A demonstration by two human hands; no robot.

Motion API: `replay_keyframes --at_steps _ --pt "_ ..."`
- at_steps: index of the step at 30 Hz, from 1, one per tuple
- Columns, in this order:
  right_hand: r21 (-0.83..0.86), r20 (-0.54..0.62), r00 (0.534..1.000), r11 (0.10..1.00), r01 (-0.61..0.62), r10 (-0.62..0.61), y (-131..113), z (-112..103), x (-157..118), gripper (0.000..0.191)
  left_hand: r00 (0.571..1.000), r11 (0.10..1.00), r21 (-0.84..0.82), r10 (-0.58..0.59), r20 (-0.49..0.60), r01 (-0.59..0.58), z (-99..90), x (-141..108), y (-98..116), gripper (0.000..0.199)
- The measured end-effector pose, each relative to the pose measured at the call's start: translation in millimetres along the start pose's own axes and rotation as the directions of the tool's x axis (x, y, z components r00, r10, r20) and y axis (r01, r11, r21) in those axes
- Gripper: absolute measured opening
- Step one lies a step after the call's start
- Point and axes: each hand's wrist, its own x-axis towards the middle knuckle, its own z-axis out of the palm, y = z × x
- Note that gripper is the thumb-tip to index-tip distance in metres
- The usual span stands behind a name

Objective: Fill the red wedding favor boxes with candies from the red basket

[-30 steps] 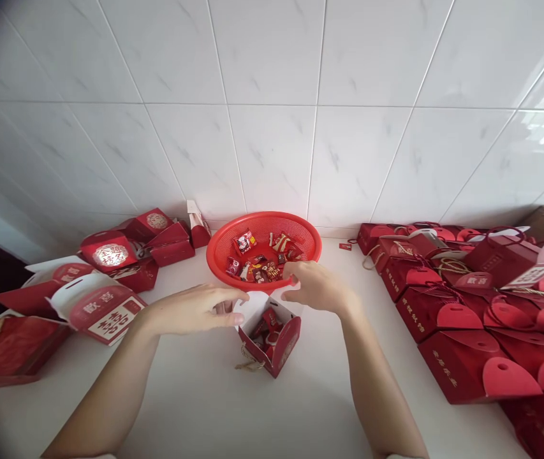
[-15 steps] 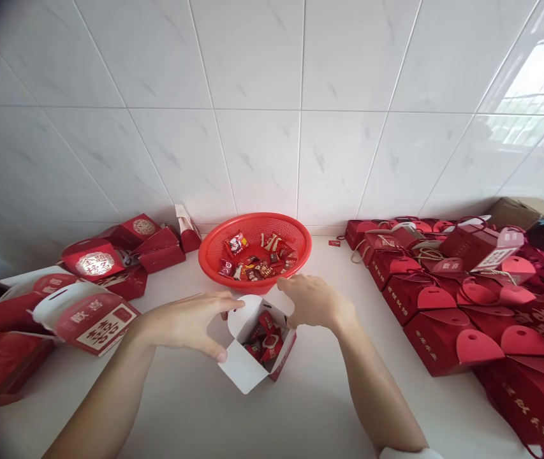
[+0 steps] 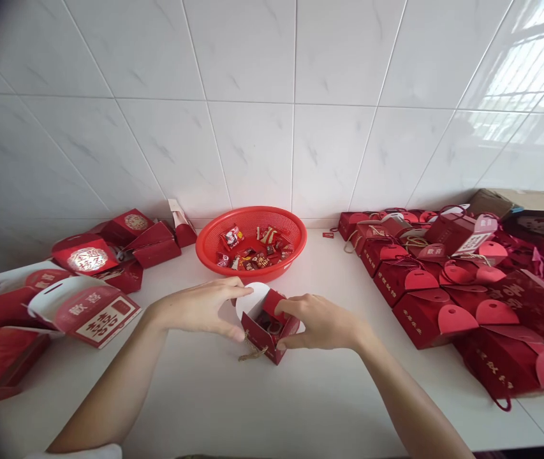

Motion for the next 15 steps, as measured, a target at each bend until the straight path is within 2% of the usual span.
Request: replay_keyframes --at_steps 4,8,10,15 --pt "0.117 -0.083 0.997 0.993 0.001 0.009 13 1 3 0.019 0.993 1.0 0.025 -0.001 -0.116 0.004 11.0 12 13 0.06" --pt "0.164 -0.226 0.972 0.986 -0.026 0.063 26 5 7 0.013 0.981 0.998 -0.006 0.059 -0.186 -0.061 23.9 22 23 0.077" --pt "0.162 -0.287 0.955 0.986 -0.029 0.075 32 11 8 0.015 0.973 0.995 -0.006 0.092 -0.211 -0.095 28.5 25 24 0.076" --pt "0.216 -0.408 0.906 0.976 -0.024 0.112 43 29 9 0.018 0.968 0.985 0.063 0.168 -0.186 -0.159 34.1 30 23 0.028"
